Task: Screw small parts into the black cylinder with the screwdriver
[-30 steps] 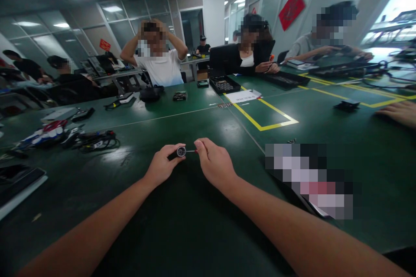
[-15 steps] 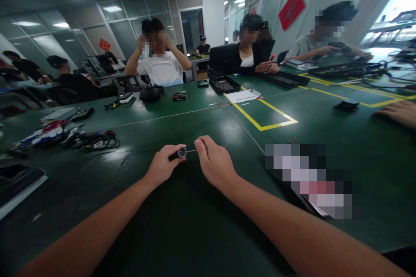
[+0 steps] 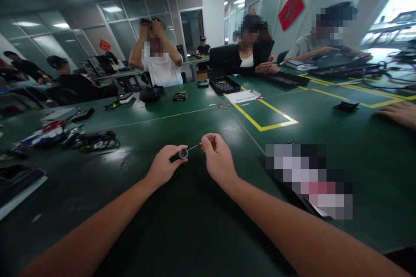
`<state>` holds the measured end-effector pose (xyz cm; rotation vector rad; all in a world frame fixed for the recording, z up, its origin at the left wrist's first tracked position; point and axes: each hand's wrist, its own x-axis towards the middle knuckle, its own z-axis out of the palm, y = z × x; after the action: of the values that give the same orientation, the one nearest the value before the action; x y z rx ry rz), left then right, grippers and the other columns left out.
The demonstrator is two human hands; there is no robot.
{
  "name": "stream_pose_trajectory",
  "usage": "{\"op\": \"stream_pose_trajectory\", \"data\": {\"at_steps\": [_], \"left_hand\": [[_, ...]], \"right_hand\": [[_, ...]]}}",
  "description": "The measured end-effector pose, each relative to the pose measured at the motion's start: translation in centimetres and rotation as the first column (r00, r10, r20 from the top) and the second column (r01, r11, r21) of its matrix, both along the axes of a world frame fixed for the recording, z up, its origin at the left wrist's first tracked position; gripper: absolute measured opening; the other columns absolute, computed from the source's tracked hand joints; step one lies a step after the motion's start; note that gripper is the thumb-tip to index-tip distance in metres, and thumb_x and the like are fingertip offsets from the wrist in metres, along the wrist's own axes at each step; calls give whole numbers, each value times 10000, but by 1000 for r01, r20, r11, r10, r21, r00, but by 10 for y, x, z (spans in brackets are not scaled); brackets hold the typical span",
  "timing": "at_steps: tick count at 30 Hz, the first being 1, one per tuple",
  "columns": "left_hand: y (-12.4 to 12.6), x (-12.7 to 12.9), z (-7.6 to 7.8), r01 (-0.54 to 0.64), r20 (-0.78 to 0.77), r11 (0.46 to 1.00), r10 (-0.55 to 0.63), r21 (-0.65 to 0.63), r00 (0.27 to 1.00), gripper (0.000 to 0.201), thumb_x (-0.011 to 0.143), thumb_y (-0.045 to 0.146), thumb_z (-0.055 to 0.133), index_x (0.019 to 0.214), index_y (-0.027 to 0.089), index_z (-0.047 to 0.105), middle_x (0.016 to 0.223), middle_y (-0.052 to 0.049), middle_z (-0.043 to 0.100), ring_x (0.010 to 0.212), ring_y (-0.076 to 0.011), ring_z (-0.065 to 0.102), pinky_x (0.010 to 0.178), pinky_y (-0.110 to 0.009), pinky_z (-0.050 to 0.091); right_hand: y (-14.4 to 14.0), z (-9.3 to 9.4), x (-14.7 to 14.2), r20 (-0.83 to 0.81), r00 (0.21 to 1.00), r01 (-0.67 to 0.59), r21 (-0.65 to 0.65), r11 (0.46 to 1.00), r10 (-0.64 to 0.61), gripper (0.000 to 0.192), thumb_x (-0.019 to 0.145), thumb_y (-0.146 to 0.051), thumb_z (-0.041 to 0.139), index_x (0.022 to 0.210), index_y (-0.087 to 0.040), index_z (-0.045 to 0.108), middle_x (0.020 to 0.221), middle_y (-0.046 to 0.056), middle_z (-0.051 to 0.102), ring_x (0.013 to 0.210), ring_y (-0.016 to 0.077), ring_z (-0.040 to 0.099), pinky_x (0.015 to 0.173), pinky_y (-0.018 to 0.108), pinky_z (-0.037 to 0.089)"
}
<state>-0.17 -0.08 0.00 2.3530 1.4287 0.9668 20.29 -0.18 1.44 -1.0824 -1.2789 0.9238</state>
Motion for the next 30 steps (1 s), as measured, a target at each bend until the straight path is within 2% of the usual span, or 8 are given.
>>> {"op": "stream_pose_trajectory", "data": {"at_steps": [3,4,6,13,18,23,30], "left_hand": [[-3,2,5,11,-82,998,-6,56,997,341,910,234,707,1246,268,666,1166,-39,720,1109,-250,617,1056,-477,400],[-4,2,6,4,-101,998,3,66,995,339,914,239,703,1249,271,663,1170,-39,718,1112,-253,615,1067,-489,386],[-4,2,7,-20,-122,998,28,62,992,341,914,245,703,1251,279,660,1163,-36,720,1112,-257,614,1083,-510,364],[-2,1,2,-62,-114,998,63,12,992,369,901,256,716,1263,293,654,1168,-40,719,1129,-270,608,1121,-564,322],[-2,0,1,-65,-98,998,64,-11,993,395,883,255,744,1266,291,653,1184,-39,716,1143,-267,604,1143,-581,291],[-1,1,-2,-78,-104,997,75,-22,992,400,884,278,747,1272,312,654,1192,-43,715,1154,-270,606,1148,-594,270],[-2,3,-1,-62,-119,997,56,-45,991,409,885,284,742,1282,323,654,1170,-36,712,1160,-272,601,1172,-605,242]], "right_hand": [[9,-6,-1,-254,966,-9,-210,978,-46,250,932,-449,508,862,-218,575,729,27,610,649,185,599,657,360,541],[11,-8,-1,-303,950,-5,-251,968,-73,234,930,-429,504,836,-223,561,698,17,582,612,175,575,629,353,540],[13,-11,0,-321,942,9,-251,968,-92,209,927,-410,510,833,-228,554,706,19,575,605,169,564,614,344,546],[8,-8,0,-142,983,101,-119,988,-117,259,941,-474,492,915,-227,568,806,30,638,702,179,614,675,341,540],[3,-2,3,31,996,89,2,996,-89,291,976,-482,471,918,-217,576,770,19,634,715,184,609,698,339,495],[-3,2,3,206,974,70,116,991,-93,246,1009,-421,437,952,-222,570,802,29,655,763,200,627,734,347,471],[-7,7,4,357,930,19,194,981,-89,183,1007,-357,435,951,-232,555,815,29,665,756,203,642,717,335,446]]}}
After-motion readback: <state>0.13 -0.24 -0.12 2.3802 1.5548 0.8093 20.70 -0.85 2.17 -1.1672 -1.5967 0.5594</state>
